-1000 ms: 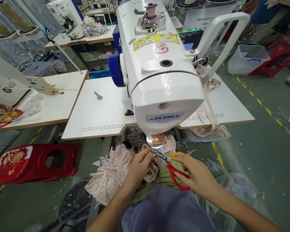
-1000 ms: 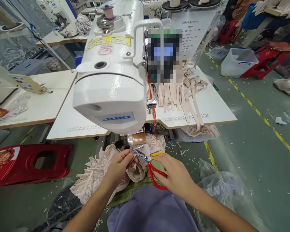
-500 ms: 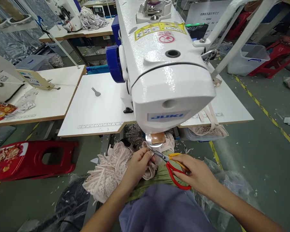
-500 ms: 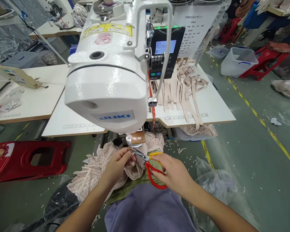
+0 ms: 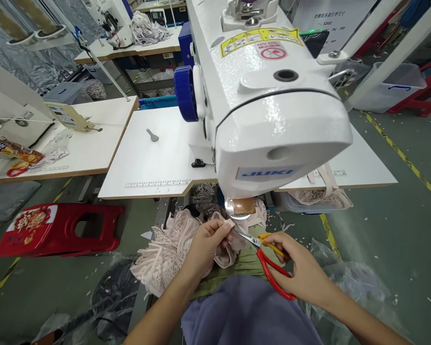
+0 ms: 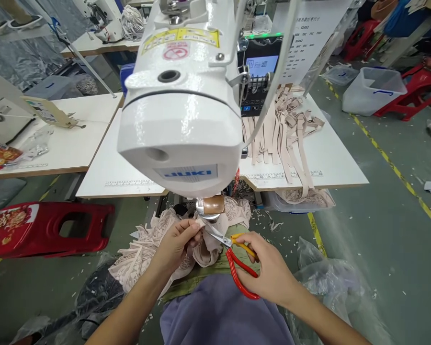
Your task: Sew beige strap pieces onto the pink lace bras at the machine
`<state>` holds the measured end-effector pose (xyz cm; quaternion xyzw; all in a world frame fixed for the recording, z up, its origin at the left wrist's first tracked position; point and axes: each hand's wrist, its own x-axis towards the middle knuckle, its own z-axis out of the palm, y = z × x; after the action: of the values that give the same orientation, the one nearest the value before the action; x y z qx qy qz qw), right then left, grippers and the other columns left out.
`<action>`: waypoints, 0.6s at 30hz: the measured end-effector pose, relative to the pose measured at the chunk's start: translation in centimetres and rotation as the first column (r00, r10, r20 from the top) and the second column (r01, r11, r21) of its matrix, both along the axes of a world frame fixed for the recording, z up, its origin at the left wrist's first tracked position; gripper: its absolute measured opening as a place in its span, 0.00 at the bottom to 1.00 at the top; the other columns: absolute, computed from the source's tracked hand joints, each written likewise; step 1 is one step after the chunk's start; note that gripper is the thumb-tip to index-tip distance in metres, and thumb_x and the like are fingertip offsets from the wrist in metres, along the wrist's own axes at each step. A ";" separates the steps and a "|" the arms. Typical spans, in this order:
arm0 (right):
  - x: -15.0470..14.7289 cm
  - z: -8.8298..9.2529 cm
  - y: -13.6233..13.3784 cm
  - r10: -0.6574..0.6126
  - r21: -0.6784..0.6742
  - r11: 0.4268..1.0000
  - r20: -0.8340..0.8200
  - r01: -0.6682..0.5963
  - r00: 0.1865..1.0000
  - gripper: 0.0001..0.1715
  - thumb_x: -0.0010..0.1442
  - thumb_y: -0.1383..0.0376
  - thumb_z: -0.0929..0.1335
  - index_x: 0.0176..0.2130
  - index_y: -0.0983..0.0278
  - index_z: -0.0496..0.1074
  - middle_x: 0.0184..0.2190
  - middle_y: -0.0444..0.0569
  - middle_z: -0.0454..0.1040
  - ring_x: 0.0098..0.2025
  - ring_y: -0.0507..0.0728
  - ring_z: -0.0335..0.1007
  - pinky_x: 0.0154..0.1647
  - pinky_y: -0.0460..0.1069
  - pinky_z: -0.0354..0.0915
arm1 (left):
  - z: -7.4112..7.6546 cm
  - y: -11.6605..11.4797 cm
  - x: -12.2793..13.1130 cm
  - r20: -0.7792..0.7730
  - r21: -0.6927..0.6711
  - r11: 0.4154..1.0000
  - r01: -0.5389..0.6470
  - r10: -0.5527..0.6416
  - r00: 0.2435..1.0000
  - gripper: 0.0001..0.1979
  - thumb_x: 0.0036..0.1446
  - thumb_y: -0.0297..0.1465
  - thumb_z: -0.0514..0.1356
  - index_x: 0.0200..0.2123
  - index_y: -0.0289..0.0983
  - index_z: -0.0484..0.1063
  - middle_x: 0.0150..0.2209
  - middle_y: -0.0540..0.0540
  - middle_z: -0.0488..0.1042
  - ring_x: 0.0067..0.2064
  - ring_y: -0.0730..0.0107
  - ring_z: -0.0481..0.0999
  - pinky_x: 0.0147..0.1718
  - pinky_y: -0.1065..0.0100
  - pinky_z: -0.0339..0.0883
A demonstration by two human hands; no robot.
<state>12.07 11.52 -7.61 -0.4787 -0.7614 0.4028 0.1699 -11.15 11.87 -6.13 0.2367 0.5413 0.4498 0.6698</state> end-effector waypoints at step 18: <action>-1.1 1.9 1.4 -0.020 -0.100 0.995 0.018 0.022 1.000 0.18 0.57 0.62 0.67 0.48 0.55 0.75 0.37 0.48 0.80 0.31 0.58 0.75 0.24 0.49 0.67 | 0.3 -0.5 0.3 -0.308 0.062 0.995 0.076 -0.053 0.950 0.18 0.55 0.45 0.62 0.24 0.36 0.71 0.24 0.49 0.72 0.25 0.75 0.67 0.26 0.73 0.62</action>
<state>11.02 12.95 -5.70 -0.4981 -0.7366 0.4344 0.1435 -10.80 11.39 -5.84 0.3455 0.6134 0.4052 0.5832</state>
